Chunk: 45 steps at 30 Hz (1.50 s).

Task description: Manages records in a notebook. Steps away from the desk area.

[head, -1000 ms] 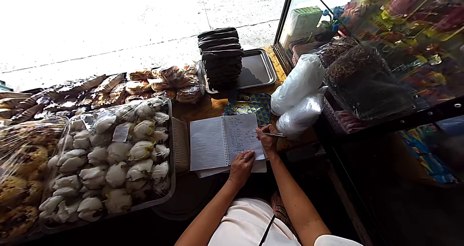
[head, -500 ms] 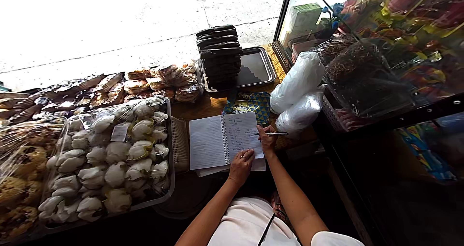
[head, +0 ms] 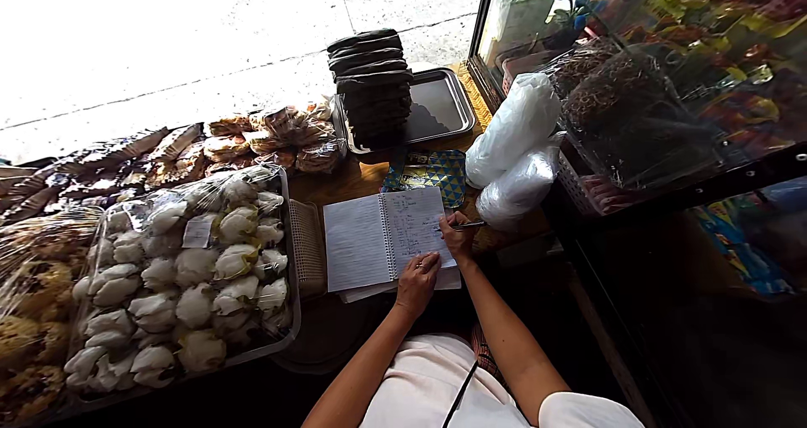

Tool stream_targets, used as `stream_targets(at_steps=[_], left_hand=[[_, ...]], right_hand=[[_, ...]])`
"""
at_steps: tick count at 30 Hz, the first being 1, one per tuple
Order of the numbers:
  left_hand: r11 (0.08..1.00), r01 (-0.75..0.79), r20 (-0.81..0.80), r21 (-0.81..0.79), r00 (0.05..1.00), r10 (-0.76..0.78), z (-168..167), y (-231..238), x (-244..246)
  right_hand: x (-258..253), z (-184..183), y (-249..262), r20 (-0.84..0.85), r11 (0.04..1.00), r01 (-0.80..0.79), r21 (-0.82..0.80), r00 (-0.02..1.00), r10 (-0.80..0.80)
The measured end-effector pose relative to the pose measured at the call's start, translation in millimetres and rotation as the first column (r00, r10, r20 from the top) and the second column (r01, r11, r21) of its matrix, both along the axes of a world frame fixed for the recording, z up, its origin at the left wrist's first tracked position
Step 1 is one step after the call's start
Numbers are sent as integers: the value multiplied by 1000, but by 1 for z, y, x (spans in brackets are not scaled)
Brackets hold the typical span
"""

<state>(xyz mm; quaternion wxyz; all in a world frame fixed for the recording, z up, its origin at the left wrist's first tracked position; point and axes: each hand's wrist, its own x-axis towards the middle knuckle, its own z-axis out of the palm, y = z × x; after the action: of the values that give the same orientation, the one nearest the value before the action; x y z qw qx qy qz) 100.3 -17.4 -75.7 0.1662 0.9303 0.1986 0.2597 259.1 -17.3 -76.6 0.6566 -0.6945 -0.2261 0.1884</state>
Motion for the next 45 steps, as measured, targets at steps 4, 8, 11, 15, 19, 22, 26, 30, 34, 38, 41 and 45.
stream_targets(at_steps=[4, 8, 11, 15, 19, 22, 26, 30, 34, 38, 41, 45], left_hand=[[1000, 2, 3, -9, 1000, -2, 0, 0, 0], [1000, 9, 20, -12, 1000, -9, 0, 1, 0], [1000, 9, 17, -9, 1000, -9, -1, 1, 1], [1000, 8, 18, -3, 1000, -8, 0, 1, 0], [1000, 3, 20, 6, 1000, -3, -1, 1, 1], [1000, 3, 16, 4, 1000, -3, -1, 1, 0], [1000, 4, 20, 2, 1000, -4, -1, 1, 0], [1000, 3, 15, -11, 1000, -3, 0, 1, 0], [1000, 6, 8, -7, 1000, -6, 0, 1, 1], [999, 9, 24, -30, 1000, -8, 2, 0, 1], [1000, 7, 30, -16, 1000, -6, 2, 1, 2], [1000, 10, 18, -11, 1000, -10, 3, 0, 1]], right_hand=[[0, 0, -1, 28, 1000, -5, -20, 1000, 5], [2, 4, 0, 48, 997, 3, -77, 999, 1], [2, 3, -1, 80, 996, 21, -90, 997, -13], [2, 3, 0, 71, 995, 29, -94, 997, -23], [3, 3, 0, 105, 993, 37, -111, 994, -25], [3, 2, 1, 82, 994, 37, -107, 996, -28], [3, -2, 0, 122, 995, 51, -86, 992, -40], [5, -2, 1, 159, 993, 57, -102, 986, -40], [1, 6, -1, 108, 999, 37, -30, 994, -34], [-10, 7, -3, 158, 999, -7, -48, 987, 14], [-15, 2, -1, 207, 997, -40, -59, 977, 51], [-18, 1, -1, 313, 995, -30, -92, 948, 57]])
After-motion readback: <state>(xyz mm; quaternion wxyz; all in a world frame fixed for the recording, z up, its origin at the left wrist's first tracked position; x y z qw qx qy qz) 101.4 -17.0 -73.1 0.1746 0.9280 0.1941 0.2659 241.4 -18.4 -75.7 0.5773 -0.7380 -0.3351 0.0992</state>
